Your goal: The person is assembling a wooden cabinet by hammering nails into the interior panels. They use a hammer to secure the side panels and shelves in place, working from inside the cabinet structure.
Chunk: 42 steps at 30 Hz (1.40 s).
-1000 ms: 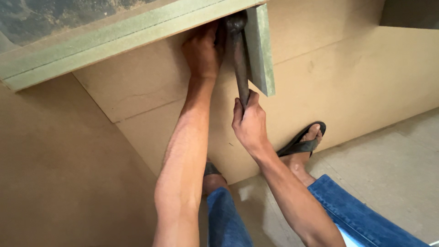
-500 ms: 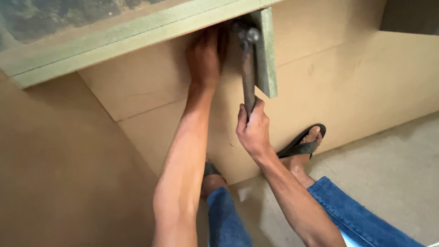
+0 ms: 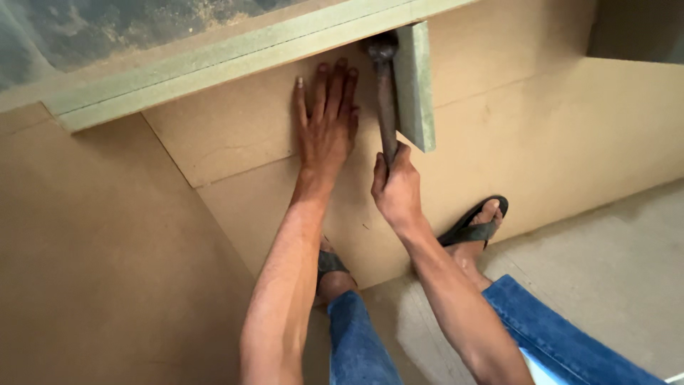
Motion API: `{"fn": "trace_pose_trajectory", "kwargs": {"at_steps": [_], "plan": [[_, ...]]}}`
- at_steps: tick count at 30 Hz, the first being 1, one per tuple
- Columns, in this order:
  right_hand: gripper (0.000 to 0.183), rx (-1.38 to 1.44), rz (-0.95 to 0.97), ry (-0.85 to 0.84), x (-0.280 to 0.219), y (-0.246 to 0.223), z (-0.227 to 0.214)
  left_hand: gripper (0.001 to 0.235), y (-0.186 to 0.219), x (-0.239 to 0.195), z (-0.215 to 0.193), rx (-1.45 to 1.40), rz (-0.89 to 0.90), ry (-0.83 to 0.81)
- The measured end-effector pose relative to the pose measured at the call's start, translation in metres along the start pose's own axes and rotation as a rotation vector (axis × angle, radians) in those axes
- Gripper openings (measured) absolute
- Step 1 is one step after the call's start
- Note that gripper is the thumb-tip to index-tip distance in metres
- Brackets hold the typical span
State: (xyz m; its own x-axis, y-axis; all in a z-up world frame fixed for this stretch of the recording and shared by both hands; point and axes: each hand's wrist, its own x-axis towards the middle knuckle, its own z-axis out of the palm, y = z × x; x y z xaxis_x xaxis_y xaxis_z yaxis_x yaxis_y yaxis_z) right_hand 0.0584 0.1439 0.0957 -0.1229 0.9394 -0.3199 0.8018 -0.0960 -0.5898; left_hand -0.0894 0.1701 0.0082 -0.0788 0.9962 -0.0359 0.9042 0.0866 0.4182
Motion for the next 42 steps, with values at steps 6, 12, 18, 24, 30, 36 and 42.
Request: {"fn": "trace_pose_trajectory", "kwargs": {"at_steps": [6,12,18,24,30,36,42], "plan": [[0.022,0.099,-0.037,0.088,-0.012,0.013,0.005,0.061,0.001,0.0,-0.001,0.032,0.01,0.019],[0.019,-0.018,0.148,-0.096,0.005,0.012,-0.007,0.06,0.011,0.01,-0.019,0.035,0.025,0.044],[0.028,0.105,0.009,0.045,-0.016,0.004,-0.02,0.065,0.012,0.013,-0.023,-0.001,0.019,-0.018],[0.029,0.127,0.045,0.042,-0.044,0.0,-0.025,0.055,0.005,0.015,-0.019,-0.197,-0.012,0.086],[0.03,0.117,0.12,0.004,-0.057,0.01,-0.016,0.035,0.007,0.059,0.013,-0.292,-0.215,0.354],[0.029,0.159,0.15,-0.006,-0.063,0.011,-0.02,0.028,0.015,0.072,0.024,-0.338,-0.329,0.408],[0.028,0.154,0.102,-0.001,-0.053,0.009,-0.023,0.024,0.017,0.076,0.02,-0.31,-0.291,0.436]]}}
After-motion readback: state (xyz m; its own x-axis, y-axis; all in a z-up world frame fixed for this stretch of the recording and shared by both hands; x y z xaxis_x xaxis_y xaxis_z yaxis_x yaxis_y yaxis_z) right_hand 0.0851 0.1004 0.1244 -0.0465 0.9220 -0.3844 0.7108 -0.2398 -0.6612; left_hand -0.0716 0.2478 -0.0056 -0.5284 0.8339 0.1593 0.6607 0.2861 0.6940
